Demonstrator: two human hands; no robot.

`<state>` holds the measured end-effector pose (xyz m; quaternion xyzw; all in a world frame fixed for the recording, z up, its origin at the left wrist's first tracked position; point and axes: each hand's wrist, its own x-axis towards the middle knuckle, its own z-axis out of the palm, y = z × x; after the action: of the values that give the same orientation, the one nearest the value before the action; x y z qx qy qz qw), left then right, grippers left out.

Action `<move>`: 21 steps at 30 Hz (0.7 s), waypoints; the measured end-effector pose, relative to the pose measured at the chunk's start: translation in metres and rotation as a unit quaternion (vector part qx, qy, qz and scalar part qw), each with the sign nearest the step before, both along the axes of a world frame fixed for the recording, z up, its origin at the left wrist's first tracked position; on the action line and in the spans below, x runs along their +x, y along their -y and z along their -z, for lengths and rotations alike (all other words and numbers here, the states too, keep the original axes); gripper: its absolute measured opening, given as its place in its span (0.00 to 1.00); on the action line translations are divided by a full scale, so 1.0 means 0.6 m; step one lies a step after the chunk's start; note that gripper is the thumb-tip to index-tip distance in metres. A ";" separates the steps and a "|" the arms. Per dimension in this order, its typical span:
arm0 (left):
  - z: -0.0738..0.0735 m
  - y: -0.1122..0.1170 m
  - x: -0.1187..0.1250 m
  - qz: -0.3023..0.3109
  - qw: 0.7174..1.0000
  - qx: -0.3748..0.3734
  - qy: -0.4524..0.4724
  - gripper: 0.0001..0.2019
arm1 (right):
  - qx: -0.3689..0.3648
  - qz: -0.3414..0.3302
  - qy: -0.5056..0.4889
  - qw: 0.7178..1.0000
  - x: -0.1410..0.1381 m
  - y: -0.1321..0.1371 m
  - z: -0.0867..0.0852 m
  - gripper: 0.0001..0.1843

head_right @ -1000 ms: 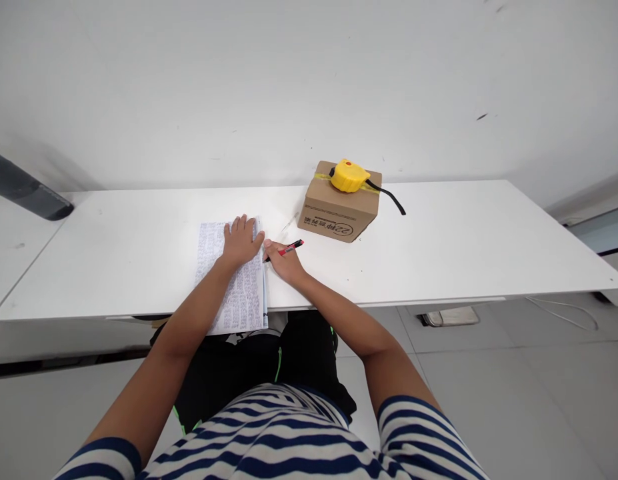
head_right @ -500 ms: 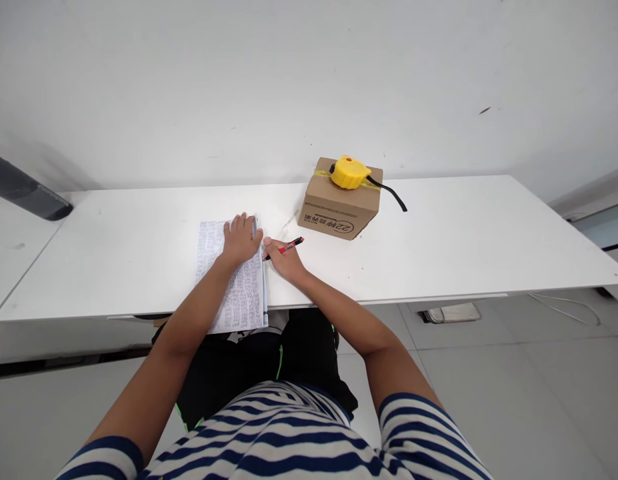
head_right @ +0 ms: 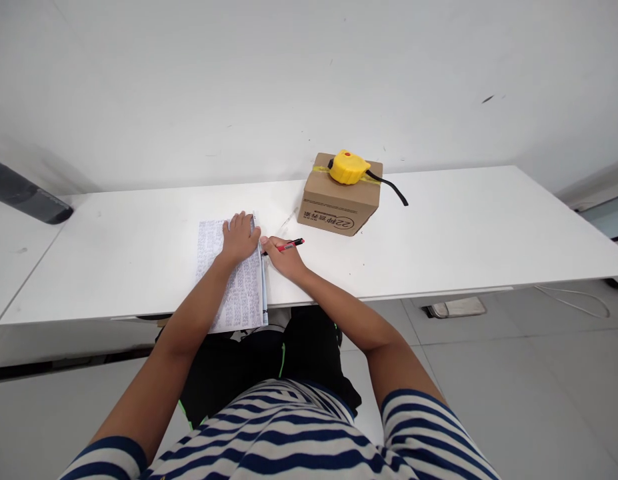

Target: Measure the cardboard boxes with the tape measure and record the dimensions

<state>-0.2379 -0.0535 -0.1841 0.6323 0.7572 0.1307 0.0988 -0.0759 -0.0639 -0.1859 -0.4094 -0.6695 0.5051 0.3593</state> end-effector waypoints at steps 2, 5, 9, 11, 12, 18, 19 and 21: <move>0.000 0.000 0.000 0.000 1.000 0.002 -0.004 0.31 | 0.003 -0.001 0.001 1.000 0.001 0.001 -0.003 0.34; -0.001 0.001 0.000 -0.001 1.000 0.004 -0.012 0.30 | 0.008 -0.002 0.001 1.000 0.001 0.003 -0.005 0.34; 0.000 0.000 0.001 0.001 1.000 0.003 -0.019 0.30 | 0.016 -0.009 0.007 1.000 0.000 0.002 -0.002 0.34; 0.001 0.000 0.000 0.001 1.000 0.003 -0.023 0.31 | 0.017 -0.020 0.004 1.000 0.001 0.001 0.001 0.34; 0.002 0.000 0.000 0.001 1.000 0.003 -0.025 0.31 | 0.017 -0.029 0.002 0.999 0.001 0.000 0.004 0.34; -0.002 0.001 -0.003 0.004 0.999 0.010 -0.035 0.31 | 0.037 -0.062 -0.011 0.997 -0.006 -0.005 0.015 0.33; -0.003 0.001 -0.004 0.003 0.999 0.014 -0.038 0.31 | 0.041 -0.062 -0.015 0.997 -0.007 -0.006 0.015 0.33; -0.004 0.001 -0.007 0.000 0.999 0.020 -0.043 0.32 | 0.051 -0.039 -0.014 0.998 -0.007 -0.009 0.011 0.33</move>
<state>-0.2419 -0.0541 -0.1814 0.6390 0.7580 0.1190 0.0536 -0.0800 -0.0585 -0.1927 -0.3565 -0.7049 0.4897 0.3690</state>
